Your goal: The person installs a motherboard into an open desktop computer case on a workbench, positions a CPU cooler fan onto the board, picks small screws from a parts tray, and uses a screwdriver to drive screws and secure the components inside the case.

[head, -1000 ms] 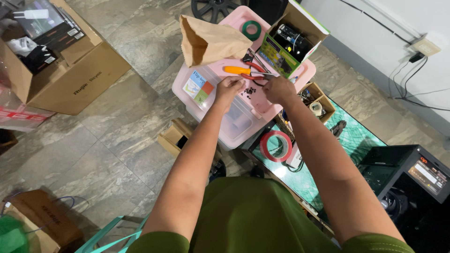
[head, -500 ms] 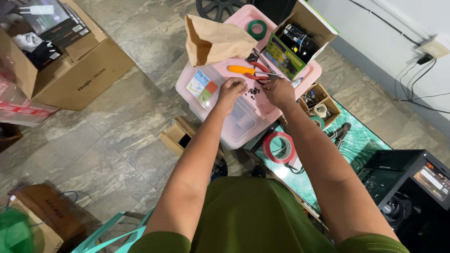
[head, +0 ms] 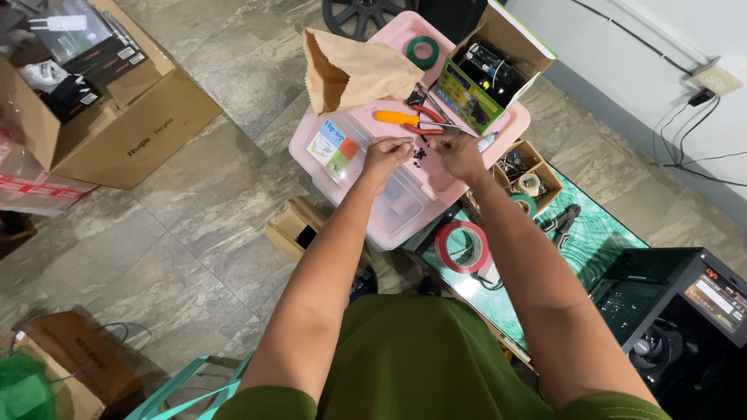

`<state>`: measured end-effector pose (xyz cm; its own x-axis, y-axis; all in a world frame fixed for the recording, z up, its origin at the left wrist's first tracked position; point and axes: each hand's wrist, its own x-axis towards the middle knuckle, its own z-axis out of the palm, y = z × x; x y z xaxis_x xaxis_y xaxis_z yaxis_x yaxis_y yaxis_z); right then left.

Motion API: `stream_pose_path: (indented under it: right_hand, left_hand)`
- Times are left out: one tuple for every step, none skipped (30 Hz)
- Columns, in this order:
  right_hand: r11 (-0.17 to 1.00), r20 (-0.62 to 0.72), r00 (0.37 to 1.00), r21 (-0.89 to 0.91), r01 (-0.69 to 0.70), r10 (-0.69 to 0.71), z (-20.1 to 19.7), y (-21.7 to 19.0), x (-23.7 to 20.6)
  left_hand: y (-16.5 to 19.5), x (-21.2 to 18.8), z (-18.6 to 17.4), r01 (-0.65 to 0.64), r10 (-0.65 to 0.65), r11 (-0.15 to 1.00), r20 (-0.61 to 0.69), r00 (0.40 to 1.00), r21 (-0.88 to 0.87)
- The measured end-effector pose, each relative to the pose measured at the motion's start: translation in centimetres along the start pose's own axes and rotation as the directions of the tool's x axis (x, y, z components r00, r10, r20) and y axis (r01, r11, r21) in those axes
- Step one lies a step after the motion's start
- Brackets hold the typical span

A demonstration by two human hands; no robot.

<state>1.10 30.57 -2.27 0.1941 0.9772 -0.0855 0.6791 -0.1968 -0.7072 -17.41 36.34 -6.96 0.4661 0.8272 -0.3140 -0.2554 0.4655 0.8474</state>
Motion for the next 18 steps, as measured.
stream_pose_path:
  right_hand:
    - [0.966, 0.096, 0.985, 0.207, -0.157, 0.140, -0.4, 0.0, 0.1]
    - [0.866, 0.215, 0.944, 0.386, -0.319, 0.252, -0.9, 0.0, 0.2]
    - [0.850, 0.249, 0.940, 0.417, -0.321, 0.233, -1.3, 0.0, 0.2]
    - [0.834, 0.282, 0.935, 0.447, -0.325, 0.213, -1.6, -0.1, 0.1]
    - [0.815, 0.317, 0.929, 0.476, -0.331, 0.192, -1.7, -0.1, 0.0]
    - [0.810, 0.336, 0.922, 0.476, -0.341, 0.191, -1.8, -0.1, -0.1]
    - [0.807, 0.354, 0.916, 0.476, -0.350, 0.188, -1.8, -0.1, -0.1]
    - [0.803, 0.372, 0.910, 0.476, -0.358, 0.185, -1.8, 0.0, -0.2]
    - [0.781, 0.398, 0.905, 0.514, -0.354, 0.148, -1.7, 0.1, -0.2]
    - [0.758, 0.421, 0.900, 0.551, -0.351, 0.111, -1.6, 0.1, -0.2]
    - [0.732, 0.441, 0.895, 0.587, -0.346, 0.070, -1.5, 0.2, -0.1]
    - [0.732, 0.444, 0.893, 0.584, -0.351, 0.074, -1.5, 0.2, -0.1]
    - [0.732, 0.448, 0.890, 0.580, -0.357, 0.080, -1.5, 0.1, 0.0]
    - [0.732, 0.451, 0.889, 0.577, -0.362, 0.084, -1.5, 0.0, 0.0]
    - [0.732, 0.451, 0.888, 0.578, -0.362, 0.083, -1.6, -0.1, 0.0]
    - [0.731, 0.453, 0.888, 0.579, -0.362, 0.081, -1.6, -0.4, -0.1]
    - [0.730, 0.455, 0.887, 0.580, -0.362, 0.079, -1.7, -0.8, -0.1]
    - [0.787, 0.424, 0.899, 0.514, -0.340, 0.112, -1.7, -1.3, -0.1]
  left_hand:
    - [-0.1, 0.0, 0.0, 0.003, -0.003, 1.000, 0.015, 1.000, -0.021]
    - [-0.1, -0.1, 0.2, 0.019, -0.018, 1.000, 0.008, 1.000, -0.014]
    - [-0.1, 0.0, 0.3, 0.031, -0.031, 0.999, 0.004, 0.999, -0.005]
    - [-0.1, 0.1, 0.5, 0.045, -0.045, 0.999, -0.001, 0.999, 0.003]
    - [-0.1, 0.1, 0.6, 0.048, -0.048, 0.999, 0.015, 0.999, -0.006]
    - [-0.1, 0.2, 0.7, 0.051, -0.051, 0.999, 0.030, 0.998, -0.015]
    - [0.0, 0.2, 0.8, 0.053, -0.052, 0.998, 0.046, 0.998, -0.024]
    - [0.1, 0.2, 0.9, 0.049, -0.047, 0.998, 0.059, 0.997, -0.030]
    - [0.1, 0.1, 1.1, 0.048, -0.045, 0.998, 0.070, 0.997, -0.037]
    - [0.2, 0.1, 1.2, 0.046, -0.042, 0.998, 0.082, 0.996, -0.045]
    - [0.3, 0.1, 1.4, 0.057, -0.052, 0.996, 0.082, 0.995, -0.067]
    - [0.4, 0.1, 1.5, 0.071, -0.064, 0.993, 0.082, 0.995, -0.089]
    - [0.4, 0.0, 1.6, 0.087, -0.078, 0.990, 0.082, 0.994, -0.112]
    - [0.5, 0.1, 1.7, 0.096, -0.085, 0.988, 0.088, 0.992, -0.124]
    - [0.4, 0.2, 1.7, 0.105, -0.093, 0.985, 0.093, 0.991, -0.136]
    - [0.4, 0.2, 1.7, 0.114, -0.101, 0.982, 0.097, 0.990, -0.147]
    - [0.3, 0.4, 1.7, 0.128, -0.113, 0.978, 0.092, 0.989, -0.167]
    - [0.2, 0.6, 1.7, 0.140, -0.125, 0.972, 0.087, 0.988, -0.188]
